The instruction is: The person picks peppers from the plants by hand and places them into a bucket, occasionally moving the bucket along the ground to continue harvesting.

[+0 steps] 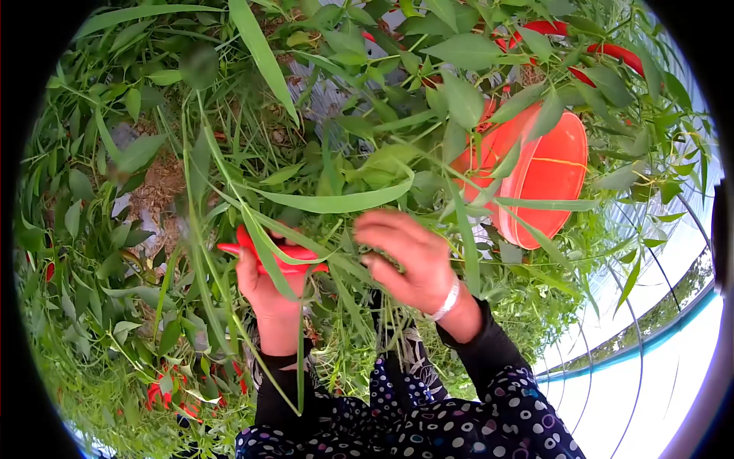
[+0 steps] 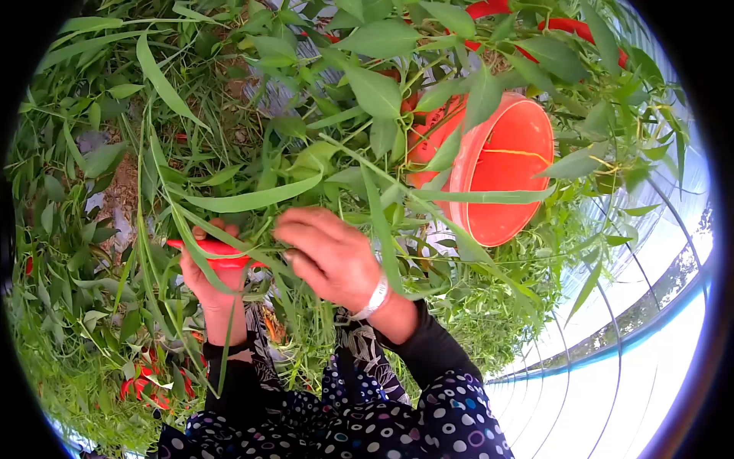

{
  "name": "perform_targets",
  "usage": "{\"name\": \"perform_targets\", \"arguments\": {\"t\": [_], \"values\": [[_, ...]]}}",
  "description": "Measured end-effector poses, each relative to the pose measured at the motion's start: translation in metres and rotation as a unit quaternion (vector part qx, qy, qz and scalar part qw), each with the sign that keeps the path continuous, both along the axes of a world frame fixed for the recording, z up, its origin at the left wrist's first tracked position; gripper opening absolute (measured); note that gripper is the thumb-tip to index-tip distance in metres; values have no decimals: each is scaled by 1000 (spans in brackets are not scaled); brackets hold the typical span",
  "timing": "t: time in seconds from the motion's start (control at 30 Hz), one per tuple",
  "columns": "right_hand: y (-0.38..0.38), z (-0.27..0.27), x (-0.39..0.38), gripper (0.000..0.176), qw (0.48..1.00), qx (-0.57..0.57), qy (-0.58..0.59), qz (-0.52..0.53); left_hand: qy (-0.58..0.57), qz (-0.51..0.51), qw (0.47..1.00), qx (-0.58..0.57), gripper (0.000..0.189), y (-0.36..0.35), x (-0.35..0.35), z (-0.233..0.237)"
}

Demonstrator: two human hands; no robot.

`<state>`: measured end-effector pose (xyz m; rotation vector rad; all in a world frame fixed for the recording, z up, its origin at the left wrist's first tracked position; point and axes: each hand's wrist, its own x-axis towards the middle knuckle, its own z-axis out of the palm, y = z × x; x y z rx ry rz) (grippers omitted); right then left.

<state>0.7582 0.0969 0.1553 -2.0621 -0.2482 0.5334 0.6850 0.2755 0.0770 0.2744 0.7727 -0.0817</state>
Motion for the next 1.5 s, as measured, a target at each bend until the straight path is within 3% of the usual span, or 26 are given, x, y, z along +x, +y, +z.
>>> {"name": "perform_targets", "arguments": {"t": [0.03,0.1,0.13,0.17,0.23,0.27,0.33,0.4,0.47,0.53,0.57,0.6,0.67,0.73,0.8,0.87,0.9,0.93,1.0,1.1,1.2,1.23,1.5], "values": [[-21,13,2,17,998,-27,-37,-45,-73,41,990,-111,30,6,0,-5],[-59,12,-5,11,946,-16,-23,-323,-140,10,985,-98,28,16,3,-4],[-68,5,5,17,909,-26,-22,-416,-147,-12,985,-93,27,18,4,-3],[-78,-11,13,23,899,-10,-47,-434,-152,-17,984,-95,27,16,6,-2],[-102,-52,29,31,935,-91,-36,-341,-121,-31,986,-108,25,12,8,0],[-105,-74,39,32,909,-299,-185,-223,-125,-37,986,-108,25,10,7,-1],[-101,-103,57,31,921,-252,-175,-239,-120,-84,983,-107,26,5,5,-5],[-93,-110,70,27,914,-245,-284,-154,-95,-94,987,-90,27,-5,3,-1],[-87,-104,65,23,924,-211,-272,-165,-29,-65,993,-97,26,-14,1,2],[-83,-94,45,19,931,-271,-203,-136,-38,-68,991,-113,25,-15,-2,0],[-65,-69,41,16,952,-157,-167,-205,-30,-73,990,-114,25,-15,-1,2],[-60,-59,30,16,954,-136,-174,-201,-21,-78,990,-114,26,-16,0,3],[-67,-55,0,17,958,-193,-100,-185,-3,-74,991,-115,27,-16,-4,-1],[-66,-44,-14,18,953,-168,-19,-252,12,-70,993,-93,27,-18,-3,-3],[-65,-39,-32,18,953,-145,-36,-264,-9,-93,992,-84,26,-20,-3,-6],[-65,-37,-48,18,937,-61,72,-337,-30,-114,990,-75,26,-22,-4,-10],[-65,-39,-47,17,887,29,147,-438,-26,-110,991,-78,26,-22,-4,-12],[-77,-49,-47,17,887,28,148,-437,-24,-106,991,-81,25,-22,-5,-13],[-111,-83,-41,19,845,-69,191,-494,-11,-89,992,-92,25,-23,-3,-7],[-107,-111,14,31,895,-212,35,-392,-1,-70,992,-106,26,-24,-1,-7],[-120,-175,45,43,903,-284,-55,-318,6,-94,992,-86,25,-24,-5,-8],[-139,-210,47,44,898,-373,-123,-200,4,-92,992,-90,26,-25,-6,-10],[-101,-157,6,36,906,-346,12,-241,2,-126,989,-74,27,-29,-2,-8]]}}
